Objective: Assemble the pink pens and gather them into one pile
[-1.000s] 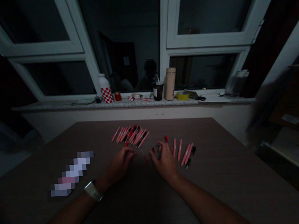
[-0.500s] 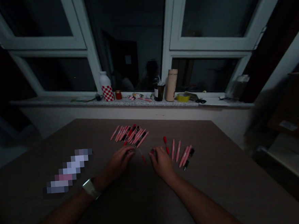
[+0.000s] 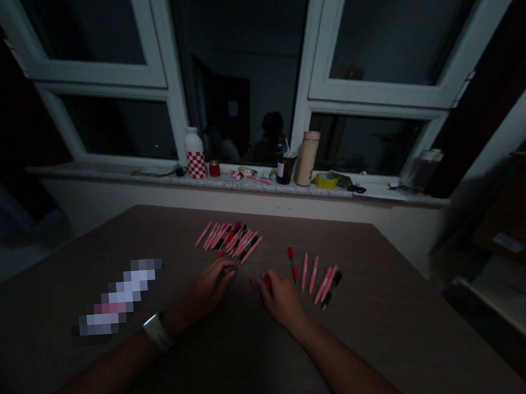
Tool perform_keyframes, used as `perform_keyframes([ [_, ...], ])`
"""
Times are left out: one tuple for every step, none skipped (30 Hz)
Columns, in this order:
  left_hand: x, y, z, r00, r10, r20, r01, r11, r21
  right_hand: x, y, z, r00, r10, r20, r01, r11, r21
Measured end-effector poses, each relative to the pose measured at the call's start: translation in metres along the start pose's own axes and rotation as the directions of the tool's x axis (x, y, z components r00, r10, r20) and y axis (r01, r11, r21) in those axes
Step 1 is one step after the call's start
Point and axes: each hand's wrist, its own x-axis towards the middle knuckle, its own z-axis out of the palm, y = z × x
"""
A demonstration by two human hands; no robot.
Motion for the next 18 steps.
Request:
perform_keyframes([
  [0.0, 0.0, 0.0, 1.0, 0.001, -0.004, -0.001, 1.0, -0.001, -0.001, -0.002, -0.001, 1.0, -0.002, 0.022, 0.003, 0.999, -0.034],
  [0.0, -0.001, 0.0, 1.0, 0.003, -0.007, -0.003, 1.0, -0.003, -0.002, -0.004, -0.001, 0.999, 0.002, 0.044, 0.001, 0.997, -0.076],
  [-0.001, -0.001, 0.001, 1.0, 0.005, -0.01, -0.005, 1.0, -0.004, -0.003, -0.006, -0.002, 0.998, 0.014, 0.063, -0.006, 0.992, -0.125],
  [-0.001, -0.001, 0.001, 1.0, 0.007, -0.011, -0.007, 1.0, -0.004, -0.003, -0.008, -0.002, 0.997, 0.026, 0.079, -0.012, 0.984, -0.178],
  [-0.001, -0.002, 0.001, 1.0, 0.008, -0.009, -0.008, 1.0, -0.004, -0.004, -0.01, -0.002, 0.995, 0.036, 0.095, -0.013, 0.973, -0.23],
  [-0.001, -0.002, 0.001, 1.0, 0.008, -0.007, -0.008, 1.0, -0.004, -0.005, -0.011, -0.002, 0.993, 0.04, 0.109, -0.008, 0.961, -0.276],
  [-0.001, -0.002, 0.002, 1.0, 0.007, -0.005, -0.007, 1.0, -0.003, -0.006, -0.012, -0.003, 0.992, 0.038, 0.123, 0.002, 0.95, -0.311],
  [-0.001, -0.003, 0.002, 1.0, 0.007, -0.001, -0.007, 1.0, -0.003, -0.006, -0.013, -0.003, 0.99, 0.032, 0.139, 0.017, 0.941, -0.337],
  [-0.001, -0.003, 0.002, 1.0, 0.009, 0.007, -0.009, 1.0, -0.004, -0.007, -0.013, -0.004, 0.987, 0.022, 0.156, 0.036, 0.934, -0.356],
  [-0.001, -0.003, 0.002, 1.0, 0.014, 0.014, -0.014, 1.0, -0.005, -0.007, -0.014, -0.005, 0.985, 0.01, 0.174, 0.057, 0.927, -0.372],
  [0.0, -0.004, 0.003, 1.0, 0.022, 0.021, -0.022, 1.0, -0.005, -0.007, -0.016, -0.006, 0.981, -0.002, 0.193, 0.078, 0.919, -0.387],
  [0.0, -0.004, 0.003, 0.999, 0.03, 0.025, -0.03, 1.0, -0.003, -0.006, -0.017, -0.008, 0.977, -0.014, 0.215, 0.101, 0.91, -0.403],
  [0.0, -0.004, 0.003, 0.999, 0.036, 0.03, -0.036, 0.999, -0.001, -0.006, -0.018, -0.009, 0.97, -0.025, 0.24, 0.126, 0.9, -0.417],
  [0.0, -0.004, 0.003, 0.999, 0.04, 0.03, -0.04, 0.999, 0.0, -0.006, -0.02, -0.011, 0.963, -0.036, 0.268, 0.152, 0.891, -0.428],
  [0.0, -0.004, 0.003, 0.999, 0.043, 0.031, -0.043, 0.999, 0.002, -0.005, -0.022, -0.014, 0.953, -0.048, 0.298, 0.181, 0.883, -0.434],
  [0.0, -0.003, 0.003, 0.998, 0.044, 0.037, -0.044, 0.999, 0.001, -0.005, -0.023, -0.016, 0.943, -0.059, 0.327, 0.206, 0.876, -0.437],
  [0.0, -0.003, 0.003, 0.998, 0.046, 0.041, -0.046, 0.999, 0.0, -0.005, -0.025, -0.018, 0.935, -0.067, 0.349, 0.227, 0.869, -0.44],
  [0.0, -0.003, 0.003, 0.998, 0.051, 0.045, -0.051, 0.999, -0.001, -0.005, -0.027, -0.02, 0.929, -0.07, 0.363, 0.239, 0.863, -0.445],
])
